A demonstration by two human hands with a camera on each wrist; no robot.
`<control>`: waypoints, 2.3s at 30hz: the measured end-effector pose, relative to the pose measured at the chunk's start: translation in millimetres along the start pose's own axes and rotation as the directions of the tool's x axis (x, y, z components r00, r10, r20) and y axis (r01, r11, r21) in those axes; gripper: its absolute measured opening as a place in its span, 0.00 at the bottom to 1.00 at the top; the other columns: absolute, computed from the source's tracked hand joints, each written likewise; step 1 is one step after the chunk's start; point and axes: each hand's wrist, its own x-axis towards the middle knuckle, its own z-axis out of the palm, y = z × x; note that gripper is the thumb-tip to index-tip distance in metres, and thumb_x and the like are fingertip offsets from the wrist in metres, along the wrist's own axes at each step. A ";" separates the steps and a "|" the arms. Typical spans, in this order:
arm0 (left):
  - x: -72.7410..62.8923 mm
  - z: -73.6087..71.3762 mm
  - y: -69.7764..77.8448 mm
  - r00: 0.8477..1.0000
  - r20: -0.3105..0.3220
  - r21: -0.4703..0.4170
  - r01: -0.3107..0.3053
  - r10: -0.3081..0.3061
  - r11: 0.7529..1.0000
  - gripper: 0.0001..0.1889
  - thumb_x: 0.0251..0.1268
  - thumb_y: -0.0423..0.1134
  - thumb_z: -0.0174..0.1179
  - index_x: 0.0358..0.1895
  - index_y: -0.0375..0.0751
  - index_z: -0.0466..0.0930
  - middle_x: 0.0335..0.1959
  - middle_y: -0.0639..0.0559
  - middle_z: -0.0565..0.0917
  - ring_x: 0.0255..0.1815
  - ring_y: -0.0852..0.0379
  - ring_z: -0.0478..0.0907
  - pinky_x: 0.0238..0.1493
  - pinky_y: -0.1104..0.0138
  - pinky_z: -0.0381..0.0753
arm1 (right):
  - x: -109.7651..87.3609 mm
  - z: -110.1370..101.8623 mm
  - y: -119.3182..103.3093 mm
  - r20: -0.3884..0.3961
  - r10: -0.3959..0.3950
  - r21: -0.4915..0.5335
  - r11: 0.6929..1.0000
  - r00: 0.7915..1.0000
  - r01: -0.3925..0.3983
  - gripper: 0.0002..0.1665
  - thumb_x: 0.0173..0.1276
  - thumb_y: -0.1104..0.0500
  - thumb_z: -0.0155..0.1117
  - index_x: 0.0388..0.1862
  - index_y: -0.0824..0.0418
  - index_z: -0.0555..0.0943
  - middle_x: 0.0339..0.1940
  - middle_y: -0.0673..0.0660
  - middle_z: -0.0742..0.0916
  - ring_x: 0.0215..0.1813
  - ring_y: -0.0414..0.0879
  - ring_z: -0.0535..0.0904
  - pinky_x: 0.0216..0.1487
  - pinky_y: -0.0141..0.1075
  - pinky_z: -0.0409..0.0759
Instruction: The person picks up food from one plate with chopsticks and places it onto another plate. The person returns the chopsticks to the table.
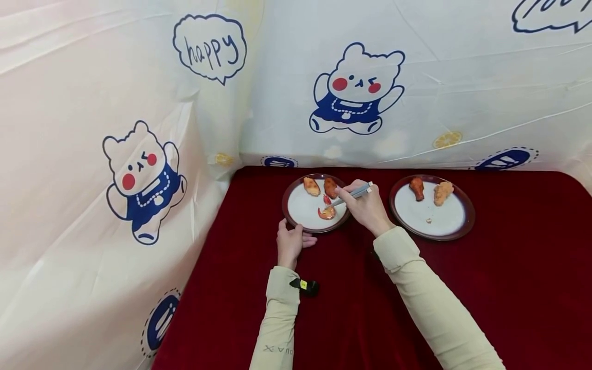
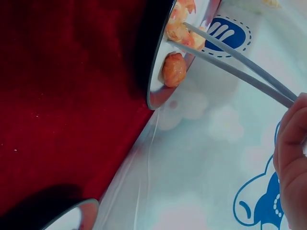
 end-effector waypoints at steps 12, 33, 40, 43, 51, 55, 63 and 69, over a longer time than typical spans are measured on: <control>-1.6 6.8 0.6 1.000 -0.022 0.037 -0.014 0.015 0.999 0.34 0.72 0.36 0.47 0.77 0.42 0.43 0.34 0.34 0.86 0.25 0.49 0.87 0.31 0.61 0.90 | -8.3 -8.7 6.8 -0.039 -0.050 0.092 0.994 0.998 0.054 0.14 0.68 0.53 0.64 0.30 0.60 0.90 0.25 0.53 0.83 0.28 0.42 0.75 0.26 0.30 0.74; 0.1 5.1 -3.7 1.000 -0.018 0.043 0.016 -0.015 0.999 0.34 0.73 0.37 0.47 0.77 0.41 0.43 0.33 0.35 0.86 0.25 0.49 0.87 0.31 0.62 0.90 | -23.5 -27.8 10.8 -0.110 -0.127 0.096 0.986 0.986 0.137 0.14 0.67 0.54 0.65 0.28 0.60 0.90 0.24 0.51 0.82 0.22 0.37 0.74 0.19 0.24 0.73; -2.3 3.0 -1.2 0.999 -0.027 0.043 -0.018 0.020 0.999 0.34 0.72 0.36 0.47 0.77 0.41 0.44 0.35 0.32 0.86 0.26 0.49 0.87 0.31 0.61 0.90 | -23.2 -37.2 10.5 -0.147 -0.118 0.126 0.983 0.982 0.137 0.14 0.66 0.54 0.66 0.26 0.60 0.90 0.23 0.52 0.82 0.21 0.36 0.74 0.19 0.24 0.74; -2.7 3.0 -0.8 0.999 -0.031 0.035 -0.026 0.027 0.999 0.33 0.72 0.36 0.47 0.76 0.40 0.45 0.35 0.32 0.86 0.25 0.49 0.87 0.32 0.62 0.90 | -24.2 -42.7 12.8 -0.159 -0.109 0.107 0.986 0.981 0.126 0.15 0.67 0.53 0.66 0.25 0.59 0.89 0.24 0.52 0.82 0.21 0.36 0.74 0.19 0.24 0.74; -2.3 2.7 -4.2 0.999 -0.019 0.029 -0.026 0.026 0.999 0.35 0.73 0.36 0.46 0.78 0.41 0.41 0.36 0.35 0.85 0.27 0.49 0.87 0.33 0.61 0.90 | -29.7 -52.5 20.8 -0.197 -0.086 0.117 0.987 0.977 0.111 0.13 0.66 0.55 0.66 0.25 0.61 0.89 0.24 0.52 0.83 0.20 0.34 0.75 0.19 0.23 0.74; -3.3 2.9 -4.9 0.999 -0.024 0.028 -0.028 0.029 0.999 0.35 0.72 0.37 0.47 0.78 0.41 0.42 0.36 0.35 0.85 0.26 0.49 0.87 0.33 0.61 0.90 | -32.0 -55.1 21.7 -0.214 -0.092 0.131 0.984 0.972 0.122 0.13 0.66 0.56 0.67 0.24 0.62 0.88 0.23 0.53 0.83 0.20 0.33 0.74 0.18 0.22 0.73; -2.6 3.1 -3.7 0.999 -0.023 0.032 -0.036 0.036 0.999 0.35 0.72 0.37 0.47 0.77 0.41 0.42 0.35 0.35 0.85 0.26 0.49 0.87 0.33 0.61 0.90 | -33.9 -66.8 23.4 -0.256 -0.110 0.130 0.981 0.960 0.147 0.12 0.65 0.59 0.67 0.24 0.62 0.88 0.22 0.54 0.83 0.19 0.34 0.74 0.18 0.21 0.72; -2.3 1.9 -2.1 1.000 -0.020 0.047 -0.021 0.022 0.999 0.35 0.73 0.38 0.47 0.78 0.42 0.42 0.36 0.36 0.85 0.26 0.50 0.87 0.33 0.62 0.90 | -37.1 -77.6 27.3 -0.288 -0.157 0.053 0.982 0.945 0.179 0.12 0.65 0.61 0.67 0.24 0.64 0.88 0.22 0.54 0.83 0.23 0.33 0.73 0.23 0.20 0.71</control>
